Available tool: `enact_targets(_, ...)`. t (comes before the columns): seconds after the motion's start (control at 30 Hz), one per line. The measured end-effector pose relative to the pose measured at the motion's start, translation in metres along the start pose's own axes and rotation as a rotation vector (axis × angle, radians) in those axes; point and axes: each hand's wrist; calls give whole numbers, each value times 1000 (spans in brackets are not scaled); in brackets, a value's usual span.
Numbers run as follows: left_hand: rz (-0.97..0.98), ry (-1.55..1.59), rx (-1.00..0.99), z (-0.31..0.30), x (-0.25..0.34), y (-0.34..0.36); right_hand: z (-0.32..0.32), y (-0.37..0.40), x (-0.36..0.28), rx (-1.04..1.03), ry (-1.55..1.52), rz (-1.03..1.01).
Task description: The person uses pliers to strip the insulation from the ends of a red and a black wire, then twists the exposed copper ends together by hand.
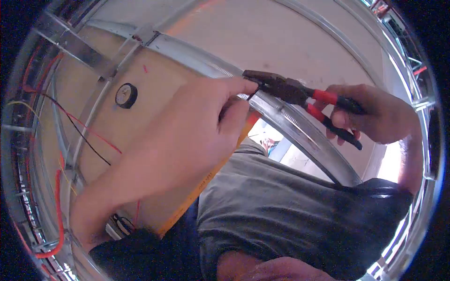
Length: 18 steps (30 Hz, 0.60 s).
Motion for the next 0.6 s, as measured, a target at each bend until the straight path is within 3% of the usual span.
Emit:
enact_targets(0.07,-131,167,-130,5,11,12,12,8,4,-17,25,-11)
enact_targets(0.13,-70,75,-165,8,14,23,23,14,11,-35,-2,6)
enact_targets(0.2,-19,0,-220,4,25,25,31,27,-7,-7,123,279)
enact_targets(0.27,-295,122,-576,3,43,21,40,29,0,-16,199,353)
enact_targets(0.4,-127,40,-602,34,29,22,56,25,17,-63,173,372)
enact_targets(0.47,-342,92,-812,40,32,8,65,22,31,-3,222,376)
enact_targets(0.6,-293,241,-760,57,16,7,74,19,43,35,188,351)
Point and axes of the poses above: each hand's wrist, its own y-axis away from the middle knuckle, its own z-axis out of the palm, x = y × z, and after that the axes turned 12 degrees about -x, right-handed
